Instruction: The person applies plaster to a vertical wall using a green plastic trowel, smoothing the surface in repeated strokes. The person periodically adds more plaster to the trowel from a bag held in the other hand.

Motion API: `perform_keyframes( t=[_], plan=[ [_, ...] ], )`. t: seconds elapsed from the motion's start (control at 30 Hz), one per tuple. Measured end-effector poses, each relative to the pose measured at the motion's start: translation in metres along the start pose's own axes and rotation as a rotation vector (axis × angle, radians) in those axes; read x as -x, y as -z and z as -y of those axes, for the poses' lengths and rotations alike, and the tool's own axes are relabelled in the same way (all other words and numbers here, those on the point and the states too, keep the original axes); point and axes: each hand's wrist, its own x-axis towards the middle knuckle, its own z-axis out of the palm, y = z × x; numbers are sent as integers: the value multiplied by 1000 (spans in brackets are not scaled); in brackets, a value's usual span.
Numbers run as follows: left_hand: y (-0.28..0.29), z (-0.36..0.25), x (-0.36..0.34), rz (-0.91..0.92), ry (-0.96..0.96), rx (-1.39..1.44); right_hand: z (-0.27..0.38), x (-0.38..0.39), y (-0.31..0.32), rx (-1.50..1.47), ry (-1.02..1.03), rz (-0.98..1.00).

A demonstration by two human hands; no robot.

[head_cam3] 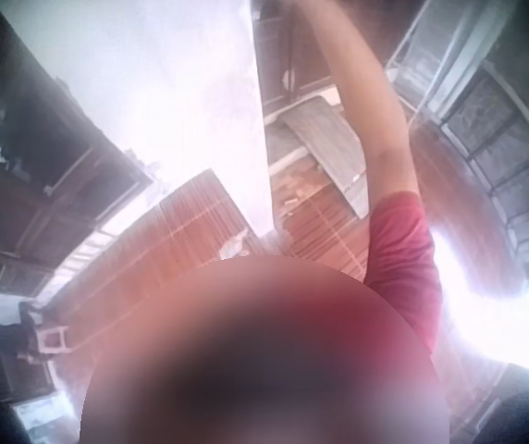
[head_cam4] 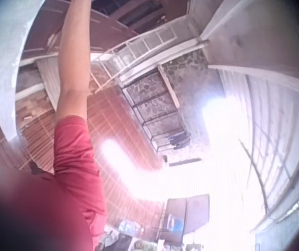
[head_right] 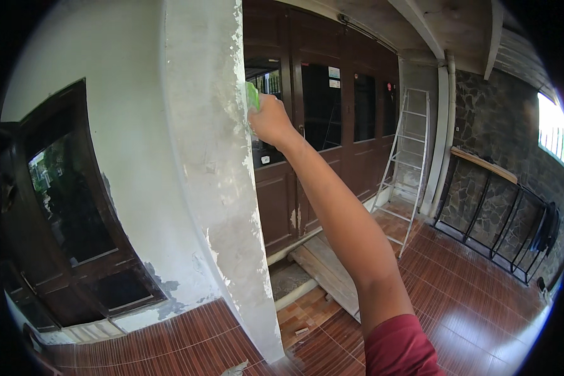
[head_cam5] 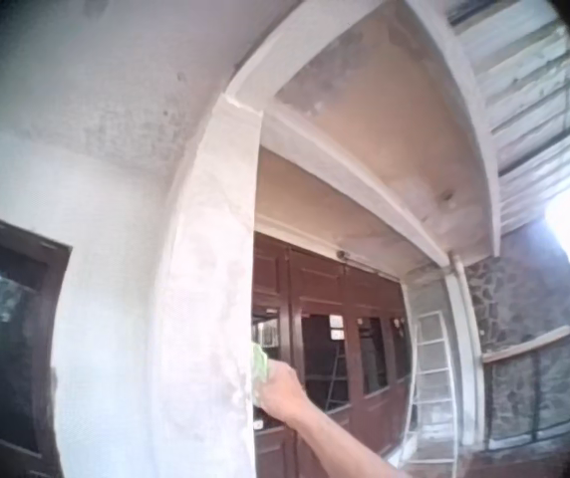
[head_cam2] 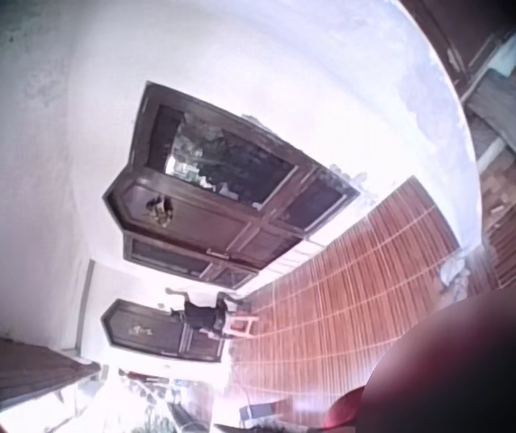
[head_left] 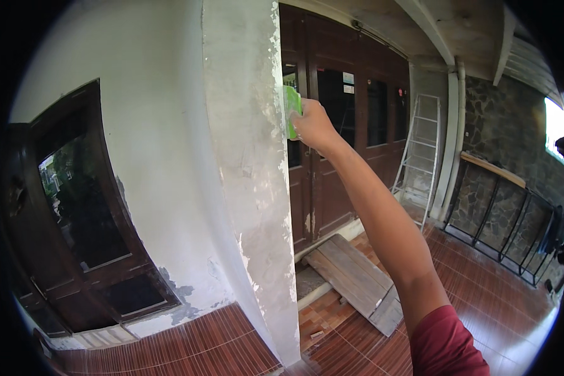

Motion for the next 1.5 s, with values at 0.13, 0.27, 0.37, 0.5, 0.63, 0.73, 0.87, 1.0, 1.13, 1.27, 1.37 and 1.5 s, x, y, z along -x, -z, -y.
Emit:
perform_keyframes(
  t=[0.13,0.27,0.37,0.5,0.63,0.73,0.87,1.0,1.13,1.27,1.37,1.5],
  plan=[
    [3,-1,1,16,0,-17,10,11,1,111,4,-24],
    [4,-1,1,39,21,-14,22,24,1,218,126,-32],
    [3,-1,-1,49,29,-22,32,34,-2,298,151,-44],
    [-1,1,-2,53,35,-27,49,45,-7,319,199,-38],
    [-5,2,-4,46,37,-23,61,60,-2,292,243,-82],
    [-9,4,-7,33,41,-26,58,67,13,144,181,-171],
    [-17,7,-12,-5,42,-34,27,68,44,-341,-38,-166],
    [-34,12,-22,-75,45,-37,-25,59,65,-639,-298,-105],
    [-59,19,-42,-185,34,-46,-73,46,62,-760,-363,-9],
    [-94,27,-78,-337,-9,-43,-102,38,55,-886,-332,201],
    [-130,31,-111,-482,-50,-12,-121,29,61,-989,-242,388],
    [-178,35,-149,-687,-99,32,-147,12,71,-1092,-242,562]
  ],
)
